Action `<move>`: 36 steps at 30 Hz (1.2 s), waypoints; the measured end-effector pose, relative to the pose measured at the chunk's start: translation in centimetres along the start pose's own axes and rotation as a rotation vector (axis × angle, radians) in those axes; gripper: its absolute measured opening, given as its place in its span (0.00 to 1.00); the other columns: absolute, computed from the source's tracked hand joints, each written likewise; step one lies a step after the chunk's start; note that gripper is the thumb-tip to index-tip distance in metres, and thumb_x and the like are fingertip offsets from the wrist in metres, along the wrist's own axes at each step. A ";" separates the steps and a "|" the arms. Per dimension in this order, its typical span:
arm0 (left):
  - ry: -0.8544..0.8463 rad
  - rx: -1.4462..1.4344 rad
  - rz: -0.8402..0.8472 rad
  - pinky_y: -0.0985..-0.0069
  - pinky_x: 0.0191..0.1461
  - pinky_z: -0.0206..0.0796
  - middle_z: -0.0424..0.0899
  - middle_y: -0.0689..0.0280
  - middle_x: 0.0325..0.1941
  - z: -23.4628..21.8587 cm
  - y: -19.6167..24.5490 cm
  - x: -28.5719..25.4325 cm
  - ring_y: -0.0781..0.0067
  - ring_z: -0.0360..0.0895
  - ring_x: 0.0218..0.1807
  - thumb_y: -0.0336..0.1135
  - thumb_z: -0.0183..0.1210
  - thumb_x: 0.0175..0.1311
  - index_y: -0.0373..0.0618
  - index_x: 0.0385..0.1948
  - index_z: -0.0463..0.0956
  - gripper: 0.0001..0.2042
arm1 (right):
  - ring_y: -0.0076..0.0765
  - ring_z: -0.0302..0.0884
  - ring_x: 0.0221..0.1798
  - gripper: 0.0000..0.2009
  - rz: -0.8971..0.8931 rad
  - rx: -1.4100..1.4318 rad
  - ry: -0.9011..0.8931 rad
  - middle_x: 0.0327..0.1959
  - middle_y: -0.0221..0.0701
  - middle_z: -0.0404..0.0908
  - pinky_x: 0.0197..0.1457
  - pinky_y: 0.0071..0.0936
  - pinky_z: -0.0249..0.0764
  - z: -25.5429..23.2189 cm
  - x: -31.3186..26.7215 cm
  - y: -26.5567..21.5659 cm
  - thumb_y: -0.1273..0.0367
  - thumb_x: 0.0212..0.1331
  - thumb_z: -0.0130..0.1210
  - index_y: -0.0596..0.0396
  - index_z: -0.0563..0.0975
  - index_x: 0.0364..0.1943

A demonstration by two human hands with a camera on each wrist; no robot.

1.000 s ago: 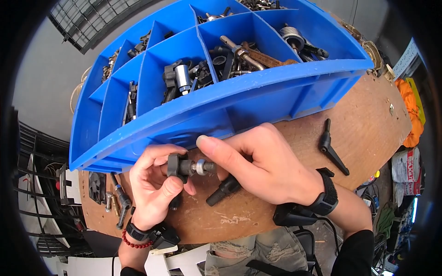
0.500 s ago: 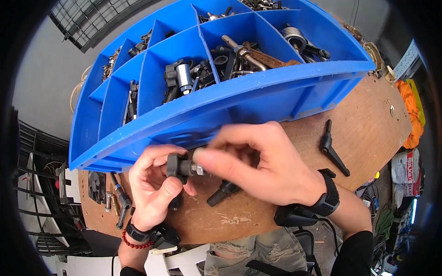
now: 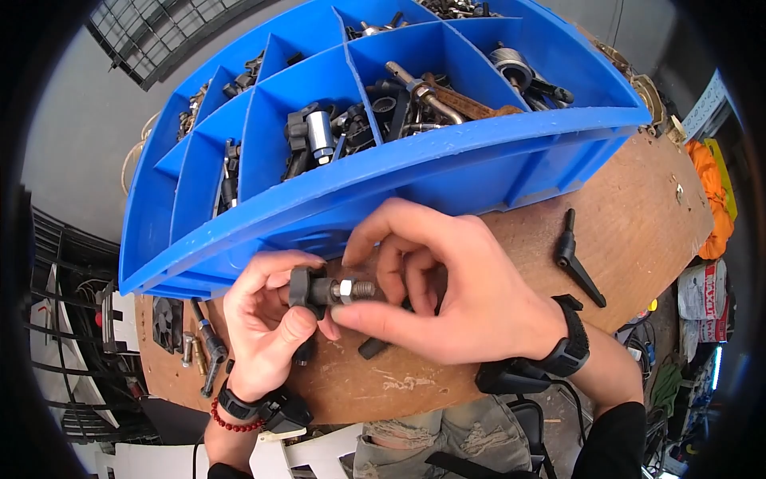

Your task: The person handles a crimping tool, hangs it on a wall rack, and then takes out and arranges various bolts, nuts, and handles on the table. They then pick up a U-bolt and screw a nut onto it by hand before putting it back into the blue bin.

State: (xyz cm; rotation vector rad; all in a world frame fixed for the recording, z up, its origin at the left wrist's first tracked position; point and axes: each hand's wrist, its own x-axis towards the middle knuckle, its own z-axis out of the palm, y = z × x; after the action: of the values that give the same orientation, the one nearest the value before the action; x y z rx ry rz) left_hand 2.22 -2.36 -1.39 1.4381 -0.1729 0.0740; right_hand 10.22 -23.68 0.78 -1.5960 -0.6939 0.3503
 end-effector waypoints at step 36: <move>0.000 -0.007 0.010 0.78 0.40 0.78 0.84 0.57 0.44 0.1 0.1 0.0 0.73 0.84 0.36 0.29 0.70 0.61 0.32 0.55 0.72 0.22 | 0.10 0.68 0.20 0.09 -0.142 -0.015 -0.010 0.22 0.22 0.76 0.22 0.13 0.62 0.4 0.2 1.3 0.71 0.54 0.71 0.57 0.82 0.36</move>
State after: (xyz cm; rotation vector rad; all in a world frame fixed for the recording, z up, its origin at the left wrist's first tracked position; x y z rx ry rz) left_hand 2.18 -2.42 -1.27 1.4299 -0.1803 0.0808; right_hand 10.42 -23.24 -0.55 -1.5502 -0.8142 0.2498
